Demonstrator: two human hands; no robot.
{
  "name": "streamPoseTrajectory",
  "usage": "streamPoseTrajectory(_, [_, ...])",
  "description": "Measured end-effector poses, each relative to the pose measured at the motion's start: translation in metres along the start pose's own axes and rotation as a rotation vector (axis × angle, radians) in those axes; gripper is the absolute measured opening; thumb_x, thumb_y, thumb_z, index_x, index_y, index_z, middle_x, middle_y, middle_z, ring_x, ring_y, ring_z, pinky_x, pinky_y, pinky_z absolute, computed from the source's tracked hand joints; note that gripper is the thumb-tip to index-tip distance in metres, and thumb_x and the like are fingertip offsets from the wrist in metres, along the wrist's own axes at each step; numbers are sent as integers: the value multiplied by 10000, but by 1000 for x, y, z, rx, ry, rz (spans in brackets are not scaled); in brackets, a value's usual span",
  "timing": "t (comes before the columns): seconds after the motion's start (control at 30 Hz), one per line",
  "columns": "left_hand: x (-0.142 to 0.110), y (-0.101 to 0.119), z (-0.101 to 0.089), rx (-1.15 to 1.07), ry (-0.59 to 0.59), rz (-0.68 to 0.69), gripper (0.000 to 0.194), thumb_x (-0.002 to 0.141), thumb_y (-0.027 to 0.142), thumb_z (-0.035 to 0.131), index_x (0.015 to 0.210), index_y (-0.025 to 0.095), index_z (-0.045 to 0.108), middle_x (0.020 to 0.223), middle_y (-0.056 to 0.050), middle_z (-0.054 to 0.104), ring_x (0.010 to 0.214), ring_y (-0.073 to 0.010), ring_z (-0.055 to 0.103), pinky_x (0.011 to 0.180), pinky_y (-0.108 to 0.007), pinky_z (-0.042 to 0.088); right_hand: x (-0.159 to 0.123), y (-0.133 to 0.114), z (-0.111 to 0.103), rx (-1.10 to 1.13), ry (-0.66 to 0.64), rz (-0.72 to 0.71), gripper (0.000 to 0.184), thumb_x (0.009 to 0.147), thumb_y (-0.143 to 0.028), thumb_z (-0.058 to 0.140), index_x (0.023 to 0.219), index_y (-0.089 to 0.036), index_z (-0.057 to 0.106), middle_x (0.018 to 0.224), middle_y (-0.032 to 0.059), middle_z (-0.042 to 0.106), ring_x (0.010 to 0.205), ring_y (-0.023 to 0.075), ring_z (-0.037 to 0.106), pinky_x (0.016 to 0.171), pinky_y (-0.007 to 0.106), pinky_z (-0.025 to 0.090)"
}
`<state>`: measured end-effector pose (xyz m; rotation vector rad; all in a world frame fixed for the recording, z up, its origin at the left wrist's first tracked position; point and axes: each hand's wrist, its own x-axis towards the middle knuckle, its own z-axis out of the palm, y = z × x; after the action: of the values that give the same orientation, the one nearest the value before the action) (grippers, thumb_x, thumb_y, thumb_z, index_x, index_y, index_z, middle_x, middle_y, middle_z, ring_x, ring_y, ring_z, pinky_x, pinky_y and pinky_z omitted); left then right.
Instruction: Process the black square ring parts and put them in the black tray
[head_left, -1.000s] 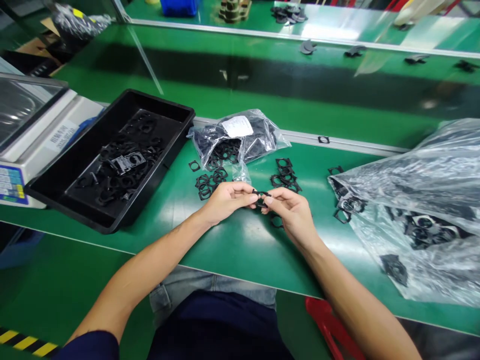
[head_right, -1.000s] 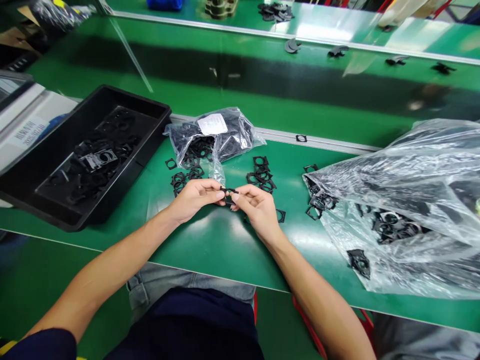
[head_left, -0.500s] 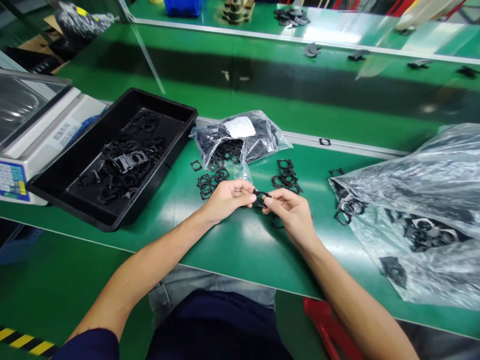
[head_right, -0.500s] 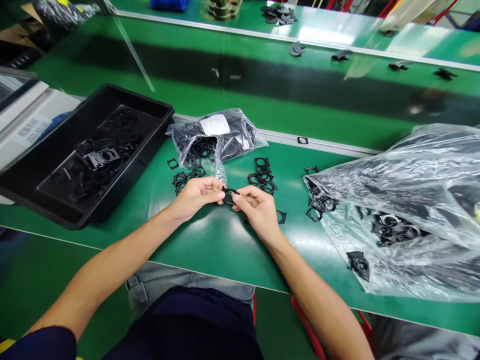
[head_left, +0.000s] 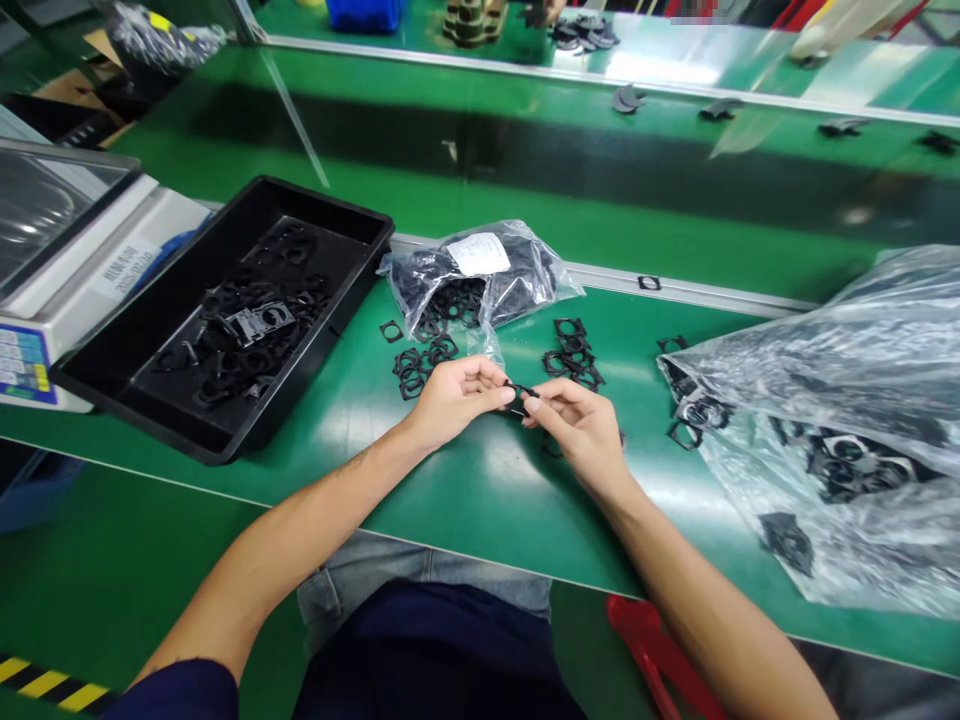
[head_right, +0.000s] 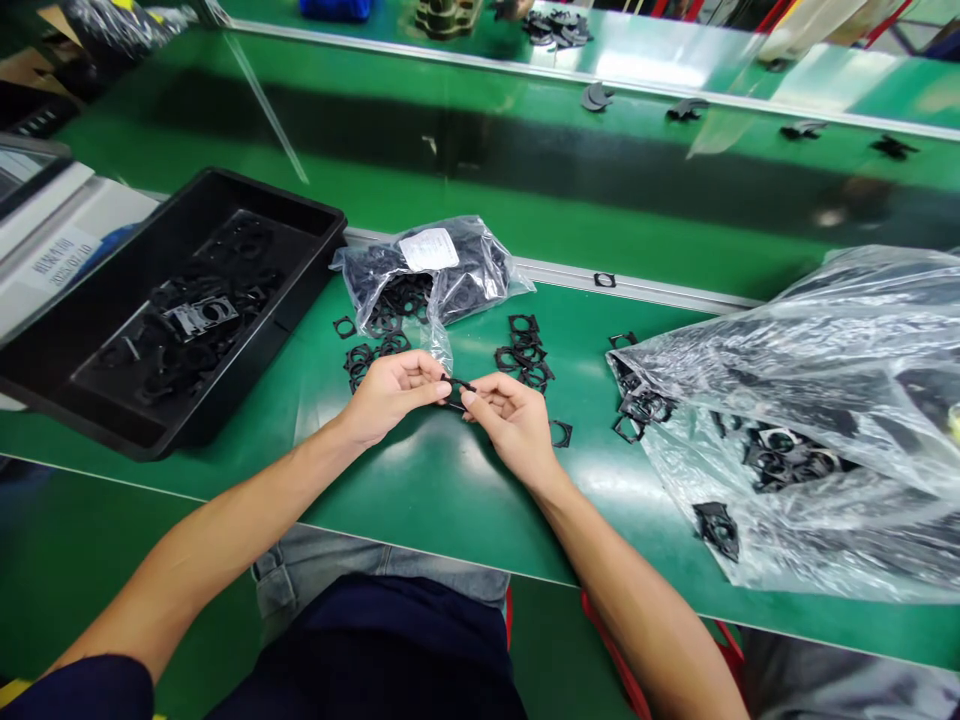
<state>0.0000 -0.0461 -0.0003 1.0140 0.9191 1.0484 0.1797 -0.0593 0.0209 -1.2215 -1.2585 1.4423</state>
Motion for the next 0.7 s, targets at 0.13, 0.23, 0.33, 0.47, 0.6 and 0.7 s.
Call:
streamPoseTrajectory(0.13, [0, 0, 1, 6, 1, -2, 375, 684, 406, 874, 785, 135, 635, 709, 9, 664, 639, -100, 648, 660, -229, 525, 0, 0, -1, -16, 10, -9, 426, 682, -572, 865, 753, -202, 666, 635, -10, 641, 577, 142, 643, 623, 281, 573])
streamPoseTrajectory(0.23, [-1, 1, 2, 5, -9, 2, 340, 701, 369, 862, 863, 132, 680, 753, -8, 688, 687, -106, 661, 688, -227, 535, 0, 0, -2, -7, 12, -3, 441, 661, -578, 876, 760, -205, 664, 641, -13, 643, 580, 145, 649, 630, 285, 579])
streamPoseTrajectory(0.33, [-1, 1, 2, 22, -22, -3, 322, 712, 355, 848, 894, 123, 718, 788, -32, 715, 727, -122, 668, 713, -237, 545, -1, 1, -1, -2, 4, 5, 456, 637, -580, 888, 768, -204, 665, 661, -11, 649, 585, 149, 654, 632, 294, 583])
streamPoseTrajectory(0.47, [0, 1, -1, 44, -60, -24, 324, 718, 376, 840, 886, 121, 730, 774, -33, 719, 714, -134, 671, 710, -251, 548, -1, 0, 0, 12, -14, 14, 444, 639, -568, 892, 761, -203, 672, 655, -16, 646, 585, 144, 652, 633, 289, 579])
streamPoseTrajectory(0.6, [0, 3, -3, 33, -92, -32, 317, 724, 380, 839, 877, 125, 728, 778, -27, 714, 716, -128, 667, 701, -238, 539, -1, -2, -1, 22, -30, 30, 446, 621, -571, 901, 746, -203, 681, 638, -12, 650, 570, 142, 636, 615, 287, 564])
streamPoseTrajectory(0.7, [0, 2, -2, 26, -97, -30, 310, 732, 374, 837, 885, 125, 731, 788, -30, 716, 727, -130, 668, 717, -248, 543, 0, -4, -2, 13, -41, 40, 448, 627, -583, 892, 737, -203, 682, 625, -7, 656, 559, 144, 623, 611, 295, 554])
